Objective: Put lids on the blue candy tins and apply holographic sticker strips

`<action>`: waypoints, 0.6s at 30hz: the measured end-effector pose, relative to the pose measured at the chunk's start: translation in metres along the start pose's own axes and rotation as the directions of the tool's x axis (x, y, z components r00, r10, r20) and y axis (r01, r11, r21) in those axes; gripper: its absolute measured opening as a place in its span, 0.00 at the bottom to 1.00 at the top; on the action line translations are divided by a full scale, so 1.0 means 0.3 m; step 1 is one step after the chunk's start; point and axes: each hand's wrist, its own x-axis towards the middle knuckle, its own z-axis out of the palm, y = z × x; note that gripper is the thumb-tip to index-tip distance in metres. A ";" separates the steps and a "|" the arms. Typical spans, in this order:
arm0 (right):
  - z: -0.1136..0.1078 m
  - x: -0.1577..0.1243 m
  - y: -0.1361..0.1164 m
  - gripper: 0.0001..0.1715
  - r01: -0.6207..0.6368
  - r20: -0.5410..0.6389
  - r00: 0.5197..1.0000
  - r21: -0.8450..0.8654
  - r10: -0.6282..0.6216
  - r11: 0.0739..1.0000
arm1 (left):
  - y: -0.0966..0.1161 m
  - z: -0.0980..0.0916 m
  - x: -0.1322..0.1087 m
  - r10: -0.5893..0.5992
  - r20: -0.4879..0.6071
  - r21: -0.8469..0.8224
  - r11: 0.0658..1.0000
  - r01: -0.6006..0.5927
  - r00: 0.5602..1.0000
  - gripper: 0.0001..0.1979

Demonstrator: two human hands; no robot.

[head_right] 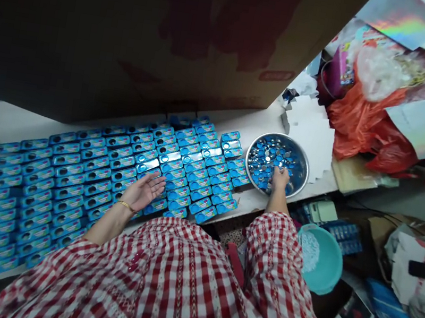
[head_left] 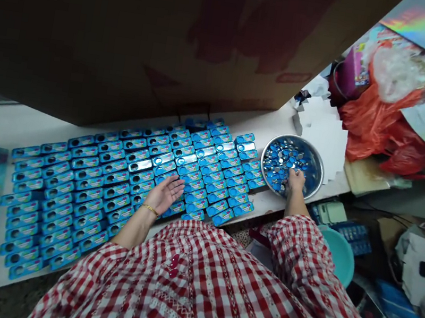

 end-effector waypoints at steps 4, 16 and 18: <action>0.012 -0.162 -0.181 0.25 0.134 0.078 0.985 0.201 -0.152 0.970 | -0.027 0.063 0.006 -0.053 0.166 -0.037 0.998 0.060 0.985 0.13; 0.424 -1.055 -0.532 0.13 0.932 0.682 0.015 0.255 -0.731 0.258 | 0.036 -0.039 0.036 -0.147 0.208 -0.402 0.889 0.221 0.967 0.16; 0.453 -1.048 -0.546 0.14 0.889 0.696 -0.024 0.343 -0.718 0.302 | 0.055 -0.083 0.034 -0.127 0.176 -0.457 0.868 0.195 0.976 0.14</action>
